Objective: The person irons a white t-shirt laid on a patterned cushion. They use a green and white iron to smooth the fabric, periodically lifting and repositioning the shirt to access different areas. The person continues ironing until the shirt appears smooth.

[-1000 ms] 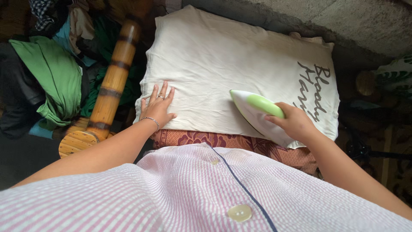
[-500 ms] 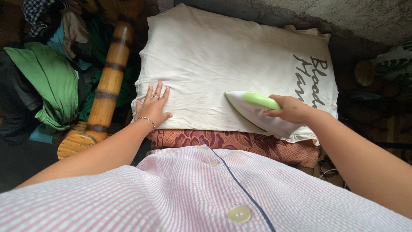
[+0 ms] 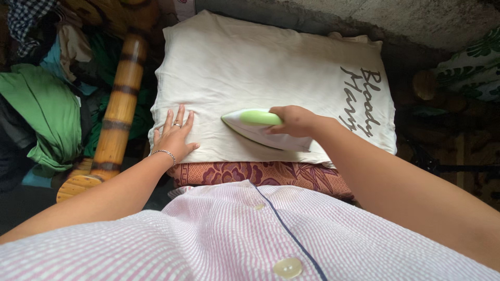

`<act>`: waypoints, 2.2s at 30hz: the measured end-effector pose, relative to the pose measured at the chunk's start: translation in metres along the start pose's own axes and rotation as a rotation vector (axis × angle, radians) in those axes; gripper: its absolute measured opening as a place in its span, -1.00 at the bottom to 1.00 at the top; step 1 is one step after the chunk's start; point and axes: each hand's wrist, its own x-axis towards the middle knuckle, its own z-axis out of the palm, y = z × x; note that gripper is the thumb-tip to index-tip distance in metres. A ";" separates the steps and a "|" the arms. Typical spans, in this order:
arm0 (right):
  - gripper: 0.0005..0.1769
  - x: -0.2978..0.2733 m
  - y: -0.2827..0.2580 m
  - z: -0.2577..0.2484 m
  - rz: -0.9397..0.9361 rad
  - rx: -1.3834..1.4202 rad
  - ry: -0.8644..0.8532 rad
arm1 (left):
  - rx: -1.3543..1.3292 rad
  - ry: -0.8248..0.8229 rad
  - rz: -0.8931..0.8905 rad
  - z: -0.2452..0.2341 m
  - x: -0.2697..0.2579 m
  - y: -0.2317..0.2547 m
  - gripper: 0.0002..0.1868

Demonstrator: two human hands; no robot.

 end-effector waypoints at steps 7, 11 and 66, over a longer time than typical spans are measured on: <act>-0.35 -0.015 -0.016 0.003 0.086 -0.052 0.111 | 0.046 0.021 0.007 -0.003 -0.002 0.000 0.10; -0.36 -0.033 0.033 0.007 0.059 0.001 0.147 | 0.074 0.019 -0.009 -0.005 -0.002 0.002 0.10; -0.51 -0.070 0.119 -0.006 -0.127 -0.286 0.110 | -0.093 -0.167 -0.493 0.071 -0.028 0.146 0.07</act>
